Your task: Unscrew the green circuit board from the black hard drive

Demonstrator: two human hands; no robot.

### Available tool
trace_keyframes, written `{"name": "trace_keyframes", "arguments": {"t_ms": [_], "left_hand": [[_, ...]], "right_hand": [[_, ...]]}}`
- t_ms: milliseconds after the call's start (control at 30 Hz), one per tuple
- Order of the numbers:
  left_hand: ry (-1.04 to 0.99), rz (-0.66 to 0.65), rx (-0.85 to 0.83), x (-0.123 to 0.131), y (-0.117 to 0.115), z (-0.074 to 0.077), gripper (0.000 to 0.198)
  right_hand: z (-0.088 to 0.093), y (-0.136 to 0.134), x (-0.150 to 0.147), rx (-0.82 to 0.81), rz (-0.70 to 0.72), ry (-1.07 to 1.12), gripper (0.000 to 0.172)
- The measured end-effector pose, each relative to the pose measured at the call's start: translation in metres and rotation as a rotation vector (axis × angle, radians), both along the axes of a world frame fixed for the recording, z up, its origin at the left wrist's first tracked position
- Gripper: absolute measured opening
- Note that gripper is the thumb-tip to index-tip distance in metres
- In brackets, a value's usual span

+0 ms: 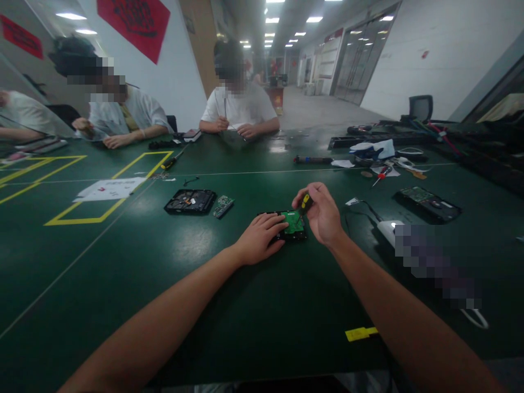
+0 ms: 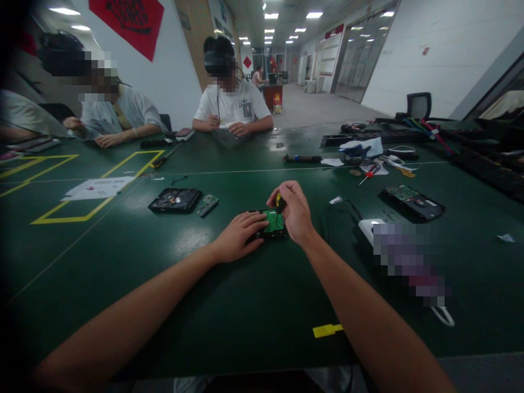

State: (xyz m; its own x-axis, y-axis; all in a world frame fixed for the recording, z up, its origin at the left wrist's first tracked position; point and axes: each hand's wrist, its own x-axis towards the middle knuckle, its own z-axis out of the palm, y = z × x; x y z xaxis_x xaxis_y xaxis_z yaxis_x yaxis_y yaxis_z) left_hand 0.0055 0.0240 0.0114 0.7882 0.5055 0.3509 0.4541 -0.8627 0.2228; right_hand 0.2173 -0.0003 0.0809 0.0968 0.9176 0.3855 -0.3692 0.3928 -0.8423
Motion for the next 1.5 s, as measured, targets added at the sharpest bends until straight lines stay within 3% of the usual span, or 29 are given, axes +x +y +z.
{"name": "trace_keyframes", "arguments": {"t_ms": [267, 700, 933, 1100, 1333, 1500], "left_hand": [[0.023, 0.021, -0.004, 0.000, 0.002, -0.003, 0.052], [0.033, 0.044, -0.004, 0.001, 0.003, -0.003, 0.052], [0.025, 0.041, -0.013, 0.000, 0.004, -0.004, 0.053], [0.018, 0.033, -0.020, 0.000, 0.003, -0.002, 0.053], [0.023, 0.036, -0.026, -0.001, 0.003, -0.002, 0.054], [0.027, 0.035, -0.024, -0.001, 0.003, -0.002, 0.055]], "right_hand": [[0.004, -0.001, 0.002, -0.004, -0.016, -0.105, 0.020], [-0.001, 0.002, -0.006, 0.002, 0.017, -0.020, 0.039], [-0.002, 0.009, 0.004, 0.000, -0.002, -0.097, 0.025], [0.013, 0.015, 0.013, 0.025, 0.062, -0.346, 0.022], [0.057, 0.033, 0.039, 0.110, 0.209, -0.796, 0.020], [0.077, 0.038, 0.054, 0.175, 0.211, -1.016, 0.014]]}}
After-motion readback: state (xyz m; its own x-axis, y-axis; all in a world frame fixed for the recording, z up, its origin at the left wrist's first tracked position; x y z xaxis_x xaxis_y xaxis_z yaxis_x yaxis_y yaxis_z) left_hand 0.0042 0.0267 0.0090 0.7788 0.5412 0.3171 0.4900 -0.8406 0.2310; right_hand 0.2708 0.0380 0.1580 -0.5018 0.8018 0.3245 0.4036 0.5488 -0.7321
